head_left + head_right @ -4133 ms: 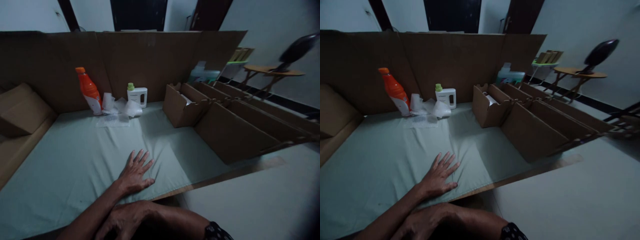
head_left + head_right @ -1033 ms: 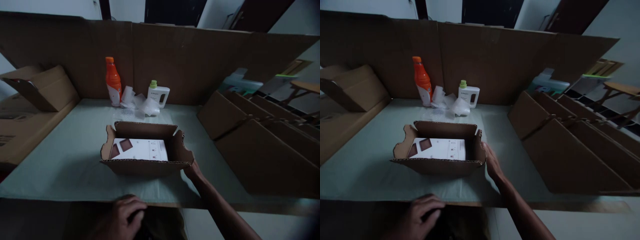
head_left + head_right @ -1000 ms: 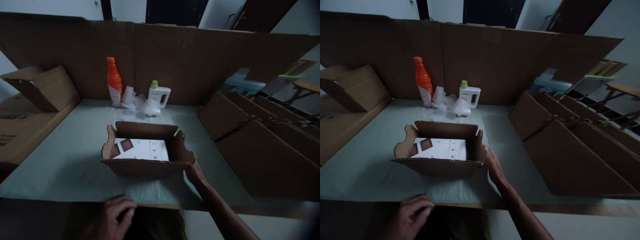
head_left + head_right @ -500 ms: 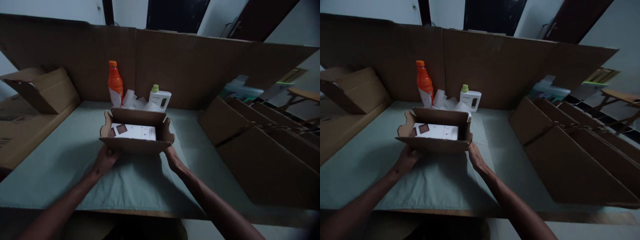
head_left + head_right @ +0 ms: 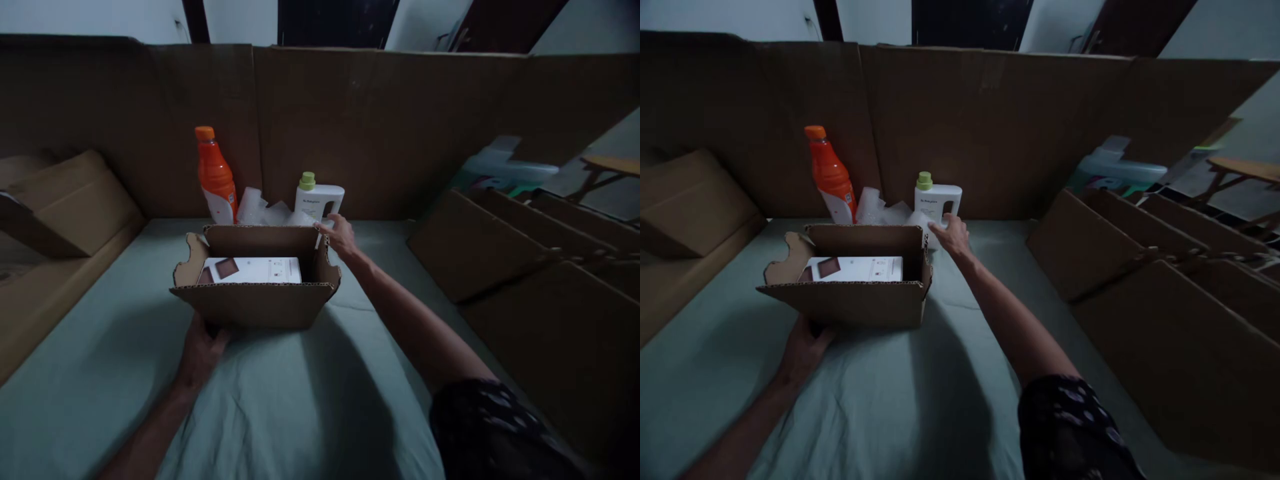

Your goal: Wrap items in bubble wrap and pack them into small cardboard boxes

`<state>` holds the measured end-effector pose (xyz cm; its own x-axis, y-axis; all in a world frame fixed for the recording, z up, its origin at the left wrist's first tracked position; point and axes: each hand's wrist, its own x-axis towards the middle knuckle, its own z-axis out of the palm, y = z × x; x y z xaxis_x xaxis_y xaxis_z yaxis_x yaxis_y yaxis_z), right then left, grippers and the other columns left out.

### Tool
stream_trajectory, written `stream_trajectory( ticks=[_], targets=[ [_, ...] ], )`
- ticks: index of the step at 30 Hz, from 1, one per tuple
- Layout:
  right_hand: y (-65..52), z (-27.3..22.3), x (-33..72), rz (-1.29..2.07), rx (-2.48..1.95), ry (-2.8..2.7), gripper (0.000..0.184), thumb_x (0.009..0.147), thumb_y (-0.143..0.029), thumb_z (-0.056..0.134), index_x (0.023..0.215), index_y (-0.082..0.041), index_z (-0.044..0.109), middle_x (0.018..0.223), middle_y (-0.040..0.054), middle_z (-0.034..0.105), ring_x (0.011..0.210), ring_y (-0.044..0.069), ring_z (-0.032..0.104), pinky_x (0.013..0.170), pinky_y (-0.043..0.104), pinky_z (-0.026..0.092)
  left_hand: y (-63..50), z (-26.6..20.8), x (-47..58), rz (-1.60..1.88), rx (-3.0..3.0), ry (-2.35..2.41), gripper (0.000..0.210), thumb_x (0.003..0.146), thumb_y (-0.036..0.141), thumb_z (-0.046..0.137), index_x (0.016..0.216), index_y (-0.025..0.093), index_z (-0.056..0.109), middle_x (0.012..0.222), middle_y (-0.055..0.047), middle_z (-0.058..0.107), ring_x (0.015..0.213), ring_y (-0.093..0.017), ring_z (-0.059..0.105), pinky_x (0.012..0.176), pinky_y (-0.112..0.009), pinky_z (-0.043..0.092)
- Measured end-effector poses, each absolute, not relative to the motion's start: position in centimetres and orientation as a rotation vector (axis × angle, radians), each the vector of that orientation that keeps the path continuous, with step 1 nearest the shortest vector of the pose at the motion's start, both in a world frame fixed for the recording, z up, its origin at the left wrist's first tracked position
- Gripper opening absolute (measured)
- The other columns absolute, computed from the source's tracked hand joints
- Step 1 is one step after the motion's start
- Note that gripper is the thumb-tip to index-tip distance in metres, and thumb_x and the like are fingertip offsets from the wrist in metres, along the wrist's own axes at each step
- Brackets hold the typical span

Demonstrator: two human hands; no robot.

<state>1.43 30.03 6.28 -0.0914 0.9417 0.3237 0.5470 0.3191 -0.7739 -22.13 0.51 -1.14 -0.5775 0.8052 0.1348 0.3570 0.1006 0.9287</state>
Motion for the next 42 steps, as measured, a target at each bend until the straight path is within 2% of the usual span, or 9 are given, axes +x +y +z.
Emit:
stream_trajectory(
  ticks=[3,6,11,17,23,26,30,34,42],
  targets=[
    [31.0,6.9,-0.7,0.636,-1.368,-1.690,0.025,0.069,-0.039,0.077,0.079,-0.018,0.068,0.106,0.0114,0.071,0.112,0.034,0.060,0.105,0.056,0.039,0.6,-1.3,-22.2,1.520,1.157,1.950,0.055,0.068,0.035,0.066,0.118,0.016,0.054,0.112,-0.010,0.068,0.109,-0.031,0.064,0.097,-0.045,0.052],
    [29.1,7.7,0.3,0.641,-1.321,-1.632,0.019,0.078,-0.037,0.067,0.080,-0.018,0.064,0.103,0.0082,0.070,0.102,0.025,0.063,0.096,0.044,0.048,0.6,-1.2,-22.1,1.532,1.183,1.919,0.056,0.070,0.035,0.066,0.121,0.017,0.053,0.116,-0.010,0.066,0.112,-0.031,0.063,0.099,-0.044,0.051],
    [20.1,8.4,8.0,0.985,-1.113,-1.341,0.033,0.074,-0.050,0.071,0.077,-0.020,0.058,0.074,0.0005,0.061,0.066,0.015,0.059,0.062,0.030,0.052,0.5,-0.9,-22.1,1.604,1.234,1.850,0.068,0.072,0.032,0.068,0.134,0.017,0.045,0.126,-0.012,0.060,0.118,-0.028,0.061,0.102,-0.040,0.049],
    [4.5,5.2,14.8,1.475,-1.257,-0.995,0.040,0.064,-0.049,0.085,0.075,-0.020,0.060,0.059,-0.0034,0.053,0.051,0.012,0.054,0.049,0.026,0.051,0.5,-1.2,-22.7,1.609,1.259,1.862,0.069,0.070,0.034,0.072,0.131,0.018,0.047,0.119,-0.010,0.062,0.117,-0.029,0.059,0.105,-0.043,0.047],
    [-3.3,5.9,17.9,1.862,-1.473,-1.504,0.050,0.079,-0.060,0.073,0.101,-0.014,0.070,0.081,0.0096,0.074,0.060,0.019,0.069,0.044,0.024,0.048,0.0,-0.7,-22.5,1.581,1.248,1.899,0.067,0.067,0.034,0.071,0.128,0.015,0.050,0.120,-0.012,0.062,0.112,-0.028,0.061,0.101,-0.041,0.049],
    [-2.1,8.3,18.9,1.454,-1.496,-1.801,0.050,0.085,-0.060,0.065,0.104,-0.014,0.073,0.079,0.0096,0.075,0.061,0.017,0.068,0.048,0.024,0.048,-0.2,-0.5,-22.3,1.609,1.256,1.875,0.069,0.067,0.031,0.068,0.131,0.013,0.049,0.124,-0.013,0.062,0.114,-0.028,0.061,0.103,-0.040,0.047],
    [2.8,8.3,14.8,1.110,-1.317,-1.904,0.044,0.087,-0.052,0.066,0.113,-0.017,0.071,0.105,0.0136,0.076,0.092,0.025,0.072,0.068,0.032,0.058,-0.1,-0.3,-22.0,1.608,1.261,1.881,0.070,0.066,0.032,0.067,0.131,0.013,0.050,0.126,-0.014,0.062,0.119,-0.029,0.059,0.106,-0.041,0.045],
    [7.8,5.1,7.2,1.061,-1.129,-1.963,0.055,0.083,-0.045,0.070,0.130,-0.018,0.061,0.130,0.0166,0.067,0.115,0.029,0.066,0.078,0.037,0.059,0.1,-0.2,-22.4,1.539,1.239,1.925,0.061,0.067,0.032,0.065,0.124,0.014,0.055,0.116,-0.011,0.067,0.111,-0.028,0.064,0.099,-0.039,0.050],
    [8.2,3.9,7.8,0.954,-1.116,-2.109,0.054,0.089,-0.046,0.065,0.136,-0.021,0.059,0.142,0.0146,0.059,0.119,0.029,0.064,0.092,0.044,0.058,0.4,-0.3,-23.8,1.503,1.174,1.992,0.046,0.072,0.030,0.063,0.116,0.016,0.061,0.107,-0.009,0.070,0.103,-0.026,0.065,0.095,-0.037,0.051]
  ],
)
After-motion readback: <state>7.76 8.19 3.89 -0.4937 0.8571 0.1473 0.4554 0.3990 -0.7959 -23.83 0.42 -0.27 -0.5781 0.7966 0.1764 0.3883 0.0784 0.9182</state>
